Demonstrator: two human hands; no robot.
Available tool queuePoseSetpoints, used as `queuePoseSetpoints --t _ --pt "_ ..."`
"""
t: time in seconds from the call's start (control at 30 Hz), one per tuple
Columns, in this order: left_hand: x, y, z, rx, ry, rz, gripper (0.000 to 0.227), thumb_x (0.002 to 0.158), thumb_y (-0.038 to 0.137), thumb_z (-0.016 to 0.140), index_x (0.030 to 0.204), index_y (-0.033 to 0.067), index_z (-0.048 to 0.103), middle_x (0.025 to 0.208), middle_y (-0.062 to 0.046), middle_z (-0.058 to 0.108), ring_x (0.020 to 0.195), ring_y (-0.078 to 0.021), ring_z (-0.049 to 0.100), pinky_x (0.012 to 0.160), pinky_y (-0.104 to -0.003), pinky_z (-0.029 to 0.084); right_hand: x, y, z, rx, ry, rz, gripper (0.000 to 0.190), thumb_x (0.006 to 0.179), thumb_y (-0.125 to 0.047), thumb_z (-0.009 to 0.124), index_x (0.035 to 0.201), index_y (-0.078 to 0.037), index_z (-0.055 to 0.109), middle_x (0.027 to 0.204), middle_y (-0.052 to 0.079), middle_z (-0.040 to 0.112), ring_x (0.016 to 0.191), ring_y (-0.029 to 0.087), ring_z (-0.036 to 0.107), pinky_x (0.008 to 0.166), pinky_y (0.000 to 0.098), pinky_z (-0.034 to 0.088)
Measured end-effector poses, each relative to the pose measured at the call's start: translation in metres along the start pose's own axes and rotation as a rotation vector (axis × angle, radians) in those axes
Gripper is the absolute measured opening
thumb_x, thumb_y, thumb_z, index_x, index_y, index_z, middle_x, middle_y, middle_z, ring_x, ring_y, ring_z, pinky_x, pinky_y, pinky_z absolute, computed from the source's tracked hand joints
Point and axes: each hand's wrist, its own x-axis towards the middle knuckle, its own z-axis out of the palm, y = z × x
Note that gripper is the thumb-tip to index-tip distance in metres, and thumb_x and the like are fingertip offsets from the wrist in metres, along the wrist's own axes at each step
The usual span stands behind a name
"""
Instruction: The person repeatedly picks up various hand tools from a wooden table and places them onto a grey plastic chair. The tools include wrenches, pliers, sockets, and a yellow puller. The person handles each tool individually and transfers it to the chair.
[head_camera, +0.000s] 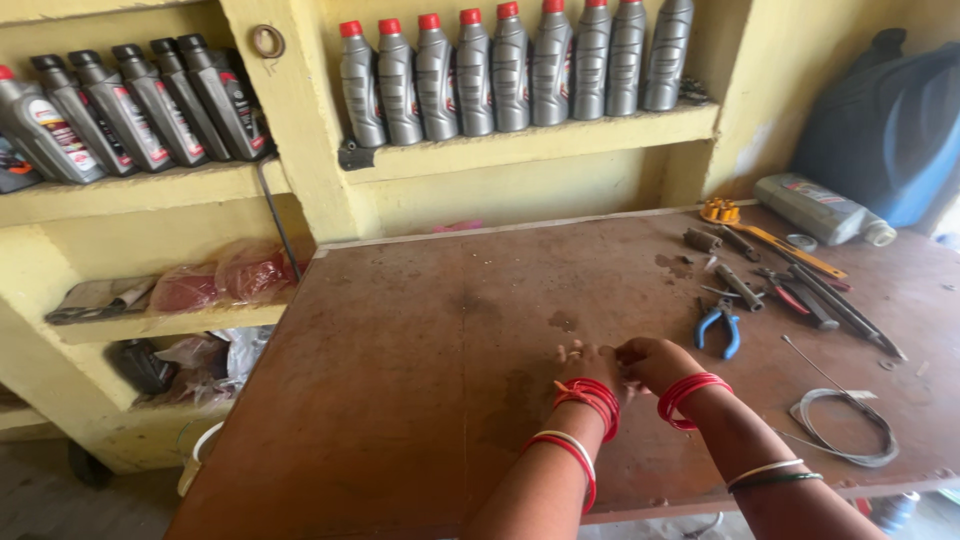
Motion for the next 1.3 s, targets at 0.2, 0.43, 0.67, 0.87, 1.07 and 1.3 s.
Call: queuePoseSetpoints --t 0.2,0.43,0.67,0.87,1.07,1.3 --pt "-0.006 -0.034 -0.010 0.062 0.010 -0.128 0.050 0.087 0.043 0.074 0.128 0.0144 0.067 0.141 -0.015 0.055 0.138 -0.0346 0.047 0.119 -0.052 0.028 0.010 -0.034 -0.006 0.274 0.029 0.067 0.042 0.081 -0.001 0.071 0.122 -0.008 0.074 0.113 0.009 0.079 0.078 0.020 0.072 0.069 0.0340 0.060" --pt "-0.008 -0.028 -0.023 0.032 -0.081 -0.210 0.047 0.085 0.038 0.078 0.122 0.0111 0.072 0.140 -0.020 0.053 0.131 -0.0377 0.051 0.108 -0.046 0.045 0.011 -0.064 0.002 0.307 0.063 0.028 0.036 0.088 -0.004 0.065 0.122 -0.005 0.074 0.107 0.014 0.079 0.084 0.021 0.073 0.073 0.0342 0.060" --pt "-0.025 -0.065 -0.065 -0.347 0.157 -0.396 0.053 0.077 0.037 0.083 0.119 0.0061 0.070 0.139 -0.023 0.051 0.114 -0.0389 0.065 0.092 -0.045 0.057 0.010 -0.112 0.013 0.353 0.018 -0.027 0.037 0.089 -0.003 0.063 0.125 -0.003 0.071 0.111 0.010 0.076 0.094 0.019 0.074 0.077 0.0350 0.061" --pt "-0.037 -0.137 -0.100 -1.082 0.503 -0.558 0.045 0.085 0.039 0.070 0.111 0.0024 0.071 0.109 -0.022 0.072 0.088 -0.0308 0.071 0.076 -0.040 0.056 -0.004 -0.208 0.062 0.426 -0.093 -0.099 0.034 0.093 -0.011 0.064 0.126 -0.005 0.071 0.112 0.011 0.076 0.095 0.021 0.074 0.076 0.0349 0.061" --pt "-0.057 -0.223 -0.132 -1.773 0.579 -0.557 0.033 0.094 0.033 0.052 0.109 0.0043 0.061 0.106 -0.014 0.065 0.078 -0.0282 0.066 0.051 -0.047 0.058 -0.027 -0.304 0.127 0.302 -0.159 -0.247 0.036 0.092 -0.022 0.069 0.123 -0.004 0.073 0.110 0.011 0.080 0.094 0.018 0.075 0.084 0.0324 0.058" --pt "-0.115 -0.350 -0.165 -1.563 0.908 -0.383 0.037 0.103 0.034 0.049 0.120 0.0050 0.063 0.110 -0.009 0.073 0.080 -0.0271 0.070 0.055 -0.041 0.056 -0.036 -0.418 0.234 0.338 -0.214 -0.462 0.043 0.091 -0.024 0.070 0.127 -0.001 0.064 0.111 0.014 0.077 0.096 0.018 0.073 0.082 0.0347 0.058"
